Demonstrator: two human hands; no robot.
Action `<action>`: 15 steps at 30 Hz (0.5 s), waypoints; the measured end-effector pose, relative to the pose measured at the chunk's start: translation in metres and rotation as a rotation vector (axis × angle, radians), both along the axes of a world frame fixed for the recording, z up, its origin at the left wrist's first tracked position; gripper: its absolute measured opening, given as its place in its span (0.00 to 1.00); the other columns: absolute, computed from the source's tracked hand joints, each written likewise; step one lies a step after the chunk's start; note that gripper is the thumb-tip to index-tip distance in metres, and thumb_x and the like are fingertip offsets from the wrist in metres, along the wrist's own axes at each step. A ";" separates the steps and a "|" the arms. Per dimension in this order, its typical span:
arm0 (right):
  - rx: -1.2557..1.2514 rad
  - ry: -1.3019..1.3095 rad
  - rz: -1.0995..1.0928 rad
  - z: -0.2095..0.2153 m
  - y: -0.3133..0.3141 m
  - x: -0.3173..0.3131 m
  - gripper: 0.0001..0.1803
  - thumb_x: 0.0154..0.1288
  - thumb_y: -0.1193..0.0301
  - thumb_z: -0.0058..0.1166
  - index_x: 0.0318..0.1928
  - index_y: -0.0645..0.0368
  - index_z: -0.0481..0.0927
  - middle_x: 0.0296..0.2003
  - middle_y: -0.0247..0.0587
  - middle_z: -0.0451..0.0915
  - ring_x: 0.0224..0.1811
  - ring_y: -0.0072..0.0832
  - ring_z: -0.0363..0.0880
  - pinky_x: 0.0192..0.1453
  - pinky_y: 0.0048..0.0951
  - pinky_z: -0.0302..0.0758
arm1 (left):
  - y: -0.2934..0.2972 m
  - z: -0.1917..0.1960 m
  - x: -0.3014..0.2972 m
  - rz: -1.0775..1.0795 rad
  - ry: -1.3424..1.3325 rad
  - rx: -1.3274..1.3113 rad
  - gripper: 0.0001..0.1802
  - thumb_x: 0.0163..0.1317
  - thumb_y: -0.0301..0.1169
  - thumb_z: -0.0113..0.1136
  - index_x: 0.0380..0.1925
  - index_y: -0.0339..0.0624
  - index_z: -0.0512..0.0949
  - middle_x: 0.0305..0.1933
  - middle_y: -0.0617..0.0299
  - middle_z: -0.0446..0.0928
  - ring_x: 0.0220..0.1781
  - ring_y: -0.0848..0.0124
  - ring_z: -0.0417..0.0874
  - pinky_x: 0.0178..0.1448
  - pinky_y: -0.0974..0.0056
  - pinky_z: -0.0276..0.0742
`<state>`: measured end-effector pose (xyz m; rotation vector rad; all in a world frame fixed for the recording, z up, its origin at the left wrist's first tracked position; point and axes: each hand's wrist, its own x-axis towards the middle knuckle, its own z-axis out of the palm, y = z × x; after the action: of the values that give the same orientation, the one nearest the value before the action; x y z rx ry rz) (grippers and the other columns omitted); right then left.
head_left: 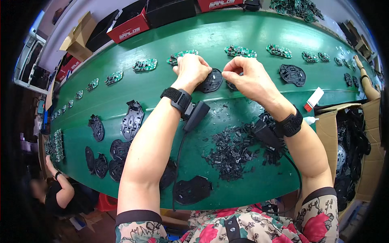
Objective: The person applies adhesive to black plastic housing components and inserts small white plastic pieces into them. They handle the components one by one, placing the finished units on a green table alongside other similar parts and circuit boards.
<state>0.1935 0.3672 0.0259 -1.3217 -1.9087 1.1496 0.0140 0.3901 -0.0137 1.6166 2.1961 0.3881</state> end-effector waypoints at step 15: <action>0.063 -0.023 -0.017 -0.009 0.005 0.000 0.11 0.57 0.70 0.59 0.36 0.66 0.82 0.31 0.51 0.83 0.35 0.36 0.83 0.43 0.34 0.77 | 0.012 -0.018 0.012 0.145 0.133 -0.011 0.09 0.44 0.40 0.71 0.26 0.53 0.86 0.42 0.56 0.83 0.57 0.59 0.74 0.59 0.52 0.67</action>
<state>0.1935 0.3724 0.0165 -1.3202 -1.9298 1.0618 0.0259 0.4021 -0.0319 1.5222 2.4185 0.3160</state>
